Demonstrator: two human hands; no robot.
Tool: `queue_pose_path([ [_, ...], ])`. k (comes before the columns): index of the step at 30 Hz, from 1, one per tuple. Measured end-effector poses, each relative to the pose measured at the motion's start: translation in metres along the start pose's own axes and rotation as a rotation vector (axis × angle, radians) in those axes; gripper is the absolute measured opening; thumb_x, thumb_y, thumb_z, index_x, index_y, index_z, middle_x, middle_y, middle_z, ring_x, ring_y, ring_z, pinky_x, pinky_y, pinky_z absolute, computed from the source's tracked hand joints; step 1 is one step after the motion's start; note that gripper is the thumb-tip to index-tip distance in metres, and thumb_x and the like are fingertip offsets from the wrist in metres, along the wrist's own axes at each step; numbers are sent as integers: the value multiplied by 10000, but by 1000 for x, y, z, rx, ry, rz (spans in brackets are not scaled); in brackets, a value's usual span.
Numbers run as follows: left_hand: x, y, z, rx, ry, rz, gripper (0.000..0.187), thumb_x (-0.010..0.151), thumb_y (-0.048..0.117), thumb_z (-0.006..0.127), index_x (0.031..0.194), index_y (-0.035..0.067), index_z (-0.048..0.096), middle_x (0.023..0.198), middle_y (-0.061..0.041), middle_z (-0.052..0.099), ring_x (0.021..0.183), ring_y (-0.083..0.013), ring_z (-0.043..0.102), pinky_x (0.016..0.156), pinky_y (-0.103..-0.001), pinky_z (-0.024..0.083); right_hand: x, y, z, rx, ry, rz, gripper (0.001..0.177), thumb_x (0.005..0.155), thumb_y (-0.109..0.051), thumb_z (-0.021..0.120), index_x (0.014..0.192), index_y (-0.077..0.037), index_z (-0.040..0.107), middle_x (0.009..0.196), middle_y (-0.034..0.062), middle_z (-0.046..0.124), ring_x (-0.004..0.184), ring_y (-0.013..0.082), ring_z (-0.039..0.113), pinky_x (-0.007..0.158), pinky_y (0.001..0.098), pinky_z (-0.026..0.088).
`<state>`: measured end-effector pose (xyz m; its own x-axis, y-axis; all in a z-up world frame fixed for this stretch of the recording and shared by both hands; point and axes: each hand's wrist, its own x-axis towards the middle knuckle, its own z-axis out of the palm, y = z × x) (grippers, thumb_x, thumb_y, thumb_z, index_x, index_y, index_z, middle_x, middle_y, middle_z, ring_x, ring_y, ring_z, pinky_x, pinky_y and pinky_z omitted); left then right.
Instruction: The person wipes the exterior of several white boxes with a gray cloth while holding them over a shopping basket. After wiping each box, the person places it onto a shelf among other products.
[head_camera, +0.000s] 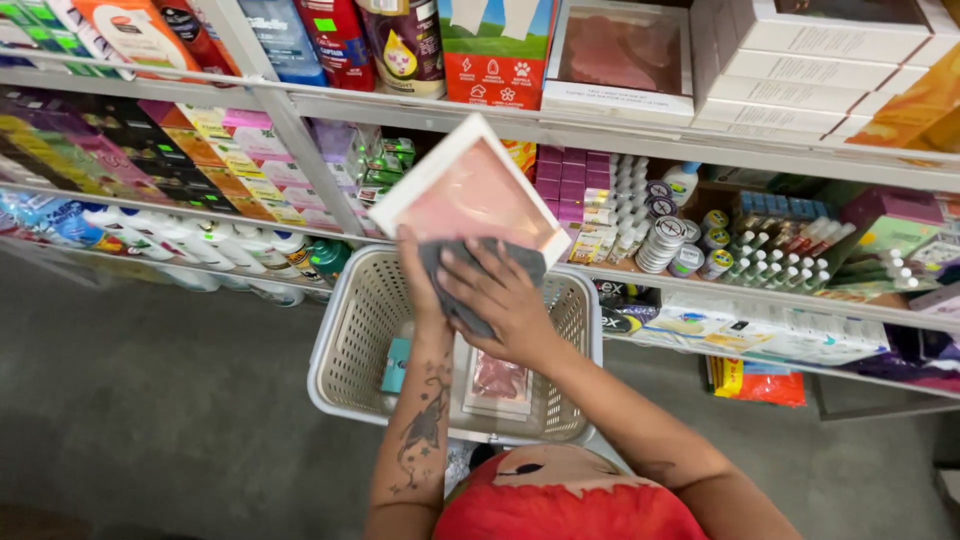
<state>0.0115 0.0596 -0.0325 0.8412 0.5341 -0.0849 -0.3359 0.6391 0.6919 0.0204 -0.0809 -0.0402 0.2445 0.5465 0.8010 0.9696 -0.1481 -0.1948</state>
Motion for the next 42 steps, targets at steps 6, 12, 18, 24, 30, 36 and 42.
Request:
queue_pose_path([
  [6,-53,37,61,46,66,90,768,941,671,515,1440,108,362,1480,-248,379,1381,-379,407,1181,-570,293,-4,57,-43,14,121,301,485,948,-297,674,1411,-159,631,1441,191,583,1396,457,461,1148,589,367],
  [12,-52,59,56,-6,143,-211,823,832,700,583,1363,73,536,1380,-196,575,1247,-281,577,1143,-467,430,-26,78,-115,583,-242,1098,1106,583,-414,932,1545,-118,473,1491,251,528,1370,421,501,1125,514,417],
  [18,-36,20,70,192,-406,122,879,902,678,555,1579,179,299,1422,-45,487,1143,-101,463,950,-289,442,-16,41,-156,1042,449,1087,520,731,52,771,1235,-14,661,844,232,630,567,357,676,285,486,568],
  [24,-66,28,90,455,-736,204,1279,662,371,928,1640,180,126,1518,-211,413,1317,-274,499,1095,-415,470,-25,76,-176,1029,565,1134,439,826,-74,769,1246,-20,657,805,182,649,508,330,686,315,479,607],
  [30,-44,24,94,578,-650,208,1043,782,116,852,1623,185,239,1423,-262,521,1238,-250,547,1008,-373,552,7,54,-193,1014,613,1099,332,846,-63,738,1167,1,680,764,148,650,551,266,698,382,401,637],
  [36,-35,28,100,496,-677,165,1077,747,108,880,1622,165,255,1375,-278,544,1199,-255,528,1001,-376,540,13,50,-197,968,677,1119,296,826,-73,772,1102,-4,690,798,152,684,621,247,702,466,405,611],
  [42,-40,42,104,553,-704,177,1068,713,78,899,1600,174,312,1222,-233,652,1080,-221,627,946,-333,582,3,36,-200,968,695,1156,282,873,-115,743,1131,-14,691,843,161,722,688,270,736,565,361,601],
])
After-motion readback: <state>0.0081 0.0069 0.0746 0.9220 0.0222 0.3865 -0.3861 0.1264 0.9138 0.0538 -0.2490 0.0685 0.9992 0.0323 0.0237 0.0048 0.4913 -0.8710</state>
